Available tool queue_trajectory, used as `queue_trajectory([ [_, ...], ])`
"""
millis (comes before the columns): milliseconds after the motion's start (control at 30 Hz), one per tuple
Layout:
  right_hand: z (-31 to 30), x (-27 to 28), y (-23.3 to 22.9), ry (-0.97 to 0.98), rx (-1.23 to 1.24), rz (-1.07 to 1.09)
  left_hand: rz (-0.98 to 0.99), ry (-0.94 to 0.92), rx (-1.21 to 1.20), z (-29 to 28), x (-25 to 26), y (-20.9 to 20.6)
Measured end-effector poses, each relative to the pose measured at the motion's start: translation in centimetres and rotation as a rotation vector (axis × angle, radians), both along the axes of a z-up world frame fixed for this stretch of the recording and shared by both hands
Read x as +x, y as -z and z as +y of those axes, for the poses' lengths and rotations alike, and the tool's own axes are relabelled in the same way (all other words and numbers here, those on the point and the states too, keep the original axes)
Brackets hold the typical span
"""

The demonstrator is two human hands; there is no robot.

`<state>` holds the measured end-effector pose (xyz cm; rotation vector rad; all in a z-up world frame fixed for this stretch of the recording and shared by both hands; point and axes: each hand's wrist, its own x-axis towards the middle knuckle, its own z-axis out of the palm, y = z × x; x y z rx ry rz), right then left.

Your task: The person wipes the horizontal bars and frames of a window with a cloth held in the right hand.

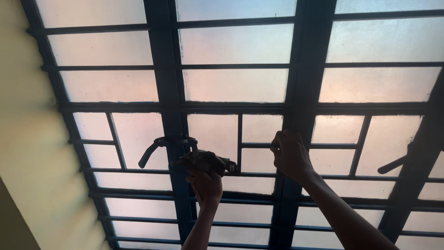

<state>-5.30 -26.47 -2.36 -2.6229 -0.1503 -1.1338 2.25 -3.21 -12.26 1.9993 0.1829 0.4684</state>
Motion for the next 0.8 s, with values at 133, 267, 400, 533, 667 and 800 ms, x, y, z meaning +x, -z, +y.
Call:
queue_trajectory([
  [133,-0.2,0.0,-0.1,-0.014,0.026,0.018,-0.102,-0.052,0.013,0.7,0.7,-1.3],
  [267,-0.1,0.0,-0.2,-0.022,0.056,0.012,-0.2,-0.114,-0.028,2.3,1.6,-4.6],
  [400,-0.1,0.1,0.0,-0.033,0.045,-0.011,-0.251,-0.118,0.05,2.5,1.3,-4.3],
  [533,-0.1,0.1,0.1,0.0,0.032,0.021,-0.233,-0.102,0.085,0.8,0.7,-2.1],
  [667,-0.2,0.3,0.0,-0.015,0.032,0.0,-0.318,-0.032,0.078,1.0,1.2,0.1],
  [800,-0.1,0.3,0.1,0.018,0.031,0.025,-0.347,0.054,0.075,1.9,2.0,1.4],
])
